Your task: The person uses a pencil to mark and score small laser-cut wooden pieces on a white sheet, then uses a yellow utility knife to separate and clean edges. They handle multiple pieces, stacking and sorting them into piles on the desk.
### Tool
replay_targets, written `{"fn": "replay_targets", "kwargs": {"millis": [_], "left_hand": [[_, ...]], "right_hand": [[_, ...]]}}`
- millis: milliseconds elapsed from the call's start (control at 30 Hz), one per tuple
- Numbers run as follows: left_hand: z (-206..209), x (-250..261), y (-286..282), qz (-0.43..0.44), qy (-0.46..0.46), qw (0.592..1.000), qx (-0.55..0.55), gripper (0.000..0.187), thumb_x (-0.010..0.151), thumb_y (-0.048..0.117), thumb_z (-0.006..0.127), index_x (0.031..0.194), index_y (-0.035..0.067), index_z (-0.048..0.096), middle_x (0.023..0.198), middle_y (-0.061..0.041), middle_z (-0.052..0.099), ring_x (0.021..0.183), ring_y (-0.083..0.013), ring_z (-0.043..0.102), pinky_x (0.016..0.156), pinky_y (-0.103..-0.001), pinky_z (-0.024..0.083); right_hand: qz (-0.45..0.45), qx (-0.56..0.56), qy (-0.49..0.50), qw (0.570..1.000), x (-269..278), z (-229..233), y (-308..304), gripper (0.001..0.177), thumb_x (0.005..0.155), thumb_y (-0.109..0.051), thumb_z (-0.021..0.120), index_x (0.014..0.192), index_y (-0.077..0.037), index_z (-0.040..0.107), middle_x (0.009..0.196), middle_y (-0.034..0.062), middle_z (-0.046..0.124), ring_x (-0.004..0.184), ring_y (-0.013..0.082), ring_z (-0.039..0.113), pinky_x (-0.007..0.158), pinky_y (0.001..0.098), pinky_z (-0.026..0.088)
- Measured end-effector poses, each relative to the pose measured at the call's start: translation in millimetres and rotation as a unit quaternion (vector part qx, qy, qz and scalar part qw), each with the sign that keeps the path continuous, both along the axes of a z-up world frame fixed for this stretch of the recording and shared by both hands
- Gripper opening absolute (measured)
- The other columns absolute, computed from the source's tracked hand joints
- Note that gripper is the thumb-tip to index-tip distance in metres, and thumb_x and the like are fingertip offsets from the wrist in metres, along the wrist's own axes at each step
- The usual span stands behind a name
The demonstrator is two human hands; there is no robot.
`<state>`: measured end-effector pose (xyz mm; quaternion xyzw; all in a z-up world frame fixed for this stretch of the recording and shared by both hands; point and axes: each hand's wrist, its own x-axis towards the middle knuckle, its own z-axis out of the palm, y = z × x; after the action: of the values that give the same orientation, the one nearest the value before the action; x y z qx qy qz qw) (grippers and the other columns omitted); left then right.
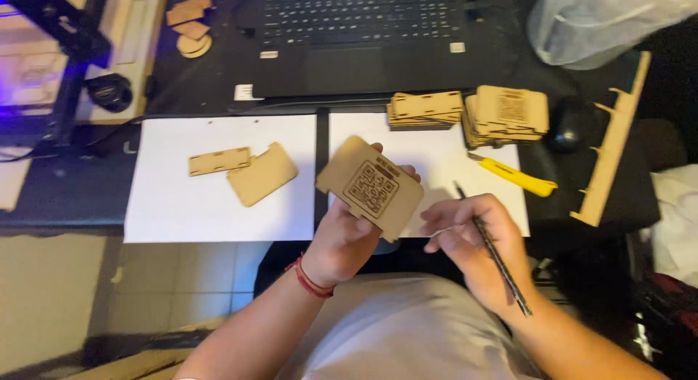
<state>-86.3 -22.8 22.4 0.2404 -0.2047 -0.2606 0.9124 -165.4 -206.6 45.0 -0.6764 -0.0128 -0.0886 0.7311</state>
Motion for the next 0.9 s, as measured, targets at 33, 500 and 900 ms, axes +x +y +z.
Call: {"fn": "replay_targets", "kwargs": {"millis": [33, 500, 900], "left_hand": [[-2.4, -1.6, -8.3, 0.022, -0.013, 0.999, 0.023, 0.094, 0.083, 0.033, 0.087, 0.155, 0.019, 0.028, 0.141, -0.021, 0.052, 0.132, -0.0282, 0.051, 0.11, -0.044, 0.041], [19.1, -0.7, 3.0, 0.082, -0.281, 0.889, 0.352, 0.074, 0.089, 0.014, 0.062, 0.153, 0.006, 0.026, 0.147, -0.016, 0.049, 0.13, -0.0293, 0.052, 0.11, -0.045, 0.039], [-8.4, 43.2, 121.5, 0.271, -0.525, 0.493, 0.639, 0.042, 0.084, 0.022, 0.066, 0.126, 0.017, 0.066, 0.133, -0.003, 0.067, 0.12, -0.0227, 0.064, 0.1, -0.041, 0.047]], "right_hand": [[0.014, 0.057, 0.005, 0.998, -0.5, -2.2, 1.3, 0.021, 0.09, -0.008, 0.063, 0.094, -0.009, 0.042, 0.104, 0.0273, 0.067, 0.087, 0.0351, 0.074, 0.067, 0.0348, 0.061], [-0.198, -0.209, -0.142, 0.947, 8.1, 27.1, -78.0, 0.032, 0.093, -0.005, 0.067, 0.088, -0.01, 0.036, 0.073, 0.0113, 0.058, 0.057, 0.0163, 0.063, 0.054, 0.0244, 0.05], [-0.229, -0.273, -0.081, 0.931, 2.8, 58.8, -134.5, 0.03, 0.096, -0.005, 0.064, 0.089, -0.013, 0.036, 0.079, 0.0055, 0.052, 0.063, 0.0149, 0.063, 0.055, 0.0227, 0.047]]}}
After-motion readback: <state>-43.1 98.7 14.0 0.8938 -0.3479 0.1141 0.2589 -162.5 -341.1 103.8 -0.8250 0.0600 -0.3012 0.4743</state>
